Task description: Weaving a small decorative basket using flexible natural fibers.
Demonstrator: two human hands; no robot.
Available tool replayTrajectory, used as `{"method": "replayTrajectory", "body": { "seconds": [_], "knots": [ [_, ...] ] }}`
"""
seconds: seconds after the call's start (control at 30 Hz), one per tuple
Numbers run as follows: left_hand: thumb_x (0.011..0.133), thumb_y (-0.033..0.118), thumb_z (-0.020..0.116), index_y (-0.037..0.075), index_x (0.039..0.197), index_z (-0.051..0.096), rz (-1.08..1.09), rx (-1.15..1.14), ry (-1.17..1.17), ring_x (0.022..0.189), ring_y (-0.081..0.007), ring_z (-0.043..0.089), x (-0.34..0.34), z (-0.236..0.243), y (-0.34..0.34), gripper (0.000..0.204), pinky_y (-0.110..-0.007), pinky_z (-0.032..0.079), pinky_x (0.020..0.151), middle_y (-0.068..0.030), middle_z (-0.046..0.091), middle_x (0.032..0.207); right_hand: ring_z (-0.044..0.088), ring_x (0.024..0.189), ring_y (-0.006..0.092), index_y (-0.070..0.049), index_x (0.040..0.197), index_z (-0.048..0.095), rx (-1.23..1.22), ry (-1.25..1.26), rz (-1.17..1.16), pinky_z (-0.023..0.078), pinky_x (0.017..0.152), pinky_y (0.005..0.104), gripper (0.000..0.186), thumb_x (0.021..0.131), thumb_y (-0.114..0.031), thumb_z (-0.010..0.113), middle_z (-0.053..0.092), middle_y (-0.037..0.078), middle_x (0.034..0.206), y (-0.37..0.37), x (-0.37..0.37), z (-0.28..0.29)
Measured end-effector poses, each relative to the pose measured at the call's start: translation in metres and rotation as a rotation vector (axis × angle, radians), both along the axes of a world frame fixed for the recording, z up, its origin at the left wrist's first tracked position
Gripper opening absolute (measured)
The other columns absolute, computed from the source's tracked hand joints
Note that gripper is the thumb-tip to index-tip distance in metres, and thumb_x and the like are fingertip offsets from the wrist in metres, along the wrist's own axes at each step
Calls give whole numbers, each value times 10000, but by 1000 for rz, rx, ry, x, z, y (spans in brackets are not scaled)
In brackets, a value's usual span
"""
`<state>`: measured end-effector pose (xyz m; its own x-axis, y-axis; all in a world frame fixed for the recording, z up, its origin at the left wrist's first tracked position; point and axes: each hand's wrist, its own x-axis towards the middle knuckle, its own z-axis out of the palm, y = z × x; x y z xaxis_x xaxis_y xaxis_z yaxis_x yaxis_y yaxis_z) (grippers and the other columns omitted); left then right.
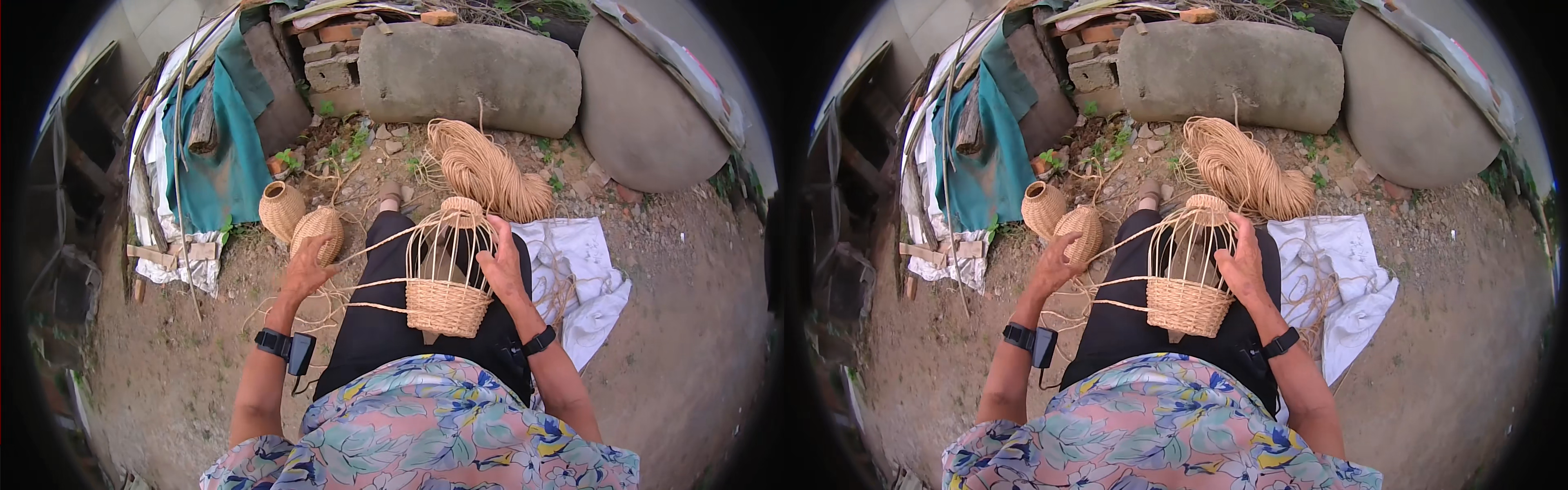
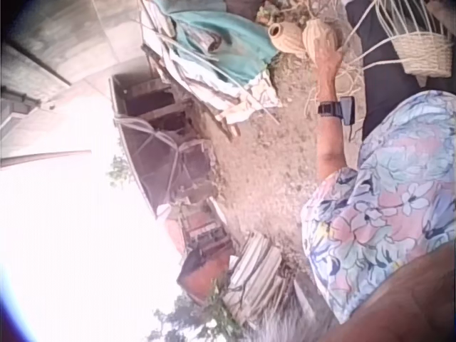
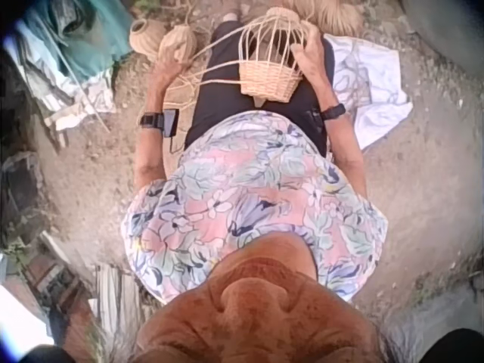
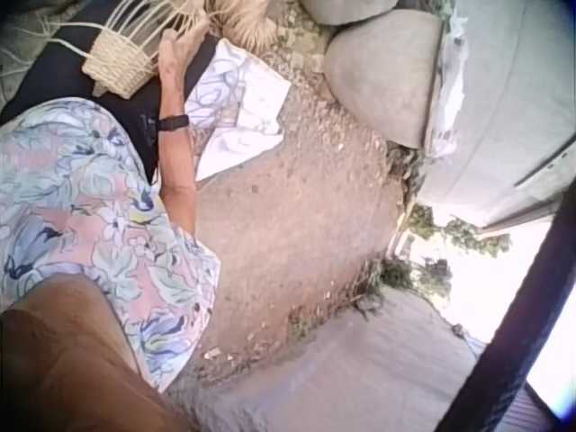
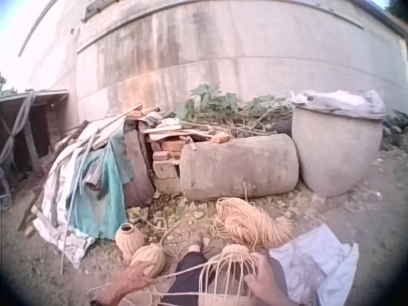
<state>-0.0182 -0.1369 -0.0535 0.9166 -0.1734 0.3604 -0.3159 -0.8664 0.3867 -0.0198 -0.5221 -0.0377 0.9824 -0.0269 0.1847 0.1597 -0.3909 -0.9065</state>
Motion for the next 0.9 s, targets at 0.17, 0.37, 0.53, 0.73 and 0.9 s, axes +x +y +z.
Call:
{"method": "replayTrajectory", "body": {
  "seconds": [0.17, 0.37, 0.53, 0.73, 0.9],
  "knots": [
    [871, 161, 646, 109, 1307, 518, -318, -309, 141, 745, -247, 627, 9, 59, -118, 457, -356, 513, 711, -139, 608, 1173, 486, 1190, 374, -34, 1334, 393, 35, -49, -7, 393, 1026, 428, 622, 734, -40, 558, 475, 202, 1304, 2, -5, 4],
    [928, 199, 571, 6, 900, 623, -389, -59, -22, 810, -365, 626, 21, 57, -128, 202, -449, 489, 687, -158, 639, 830, 503, 1189, 362, -18, 1319, 406, 93, -87, -14, 403, 1028, 413, 614, 723, -29, 554, 494, 200, 1291, -3, -4, -2],
    [931, 254, 544, 25, 852, 687, 242, -113, 152, 745, -340, 659, -4, -9, 72, 281, -399, 502, 674, -167, 669, 785, 478, 1234, 342, -3, 1329, 393, 94, -100, 1, 387, 1051, 408, 621, 732, -24, 560, 478, 205, 1315, -1, -5, 2],
    [847, 349, 567, 80, 885, 735, 665, 2, 195, 808, -373, 667, -43, -38, 181, 320, -444, 498, 735, -193, 686, 823, 473, 1249, 341, 15, 1329, 383, 65, -135, 18, 388, 1055, 405, 622, 735, -22, 566, 472, 210, 1320, -1, -1, -1],
    [786, 341, 655, 168, 1006, 729, 633, 162, 462, 954, -355, 662, -61, -78, 159, 290, -446, 513, 829, -163, 697, 999, 525, 1150, 354, -23, 1330, 394, 18, -113, -74, 437, 973, 426, 615, 739, -24, 566, 514, 200, 1280, -3, 2, -13]
  ]
}}
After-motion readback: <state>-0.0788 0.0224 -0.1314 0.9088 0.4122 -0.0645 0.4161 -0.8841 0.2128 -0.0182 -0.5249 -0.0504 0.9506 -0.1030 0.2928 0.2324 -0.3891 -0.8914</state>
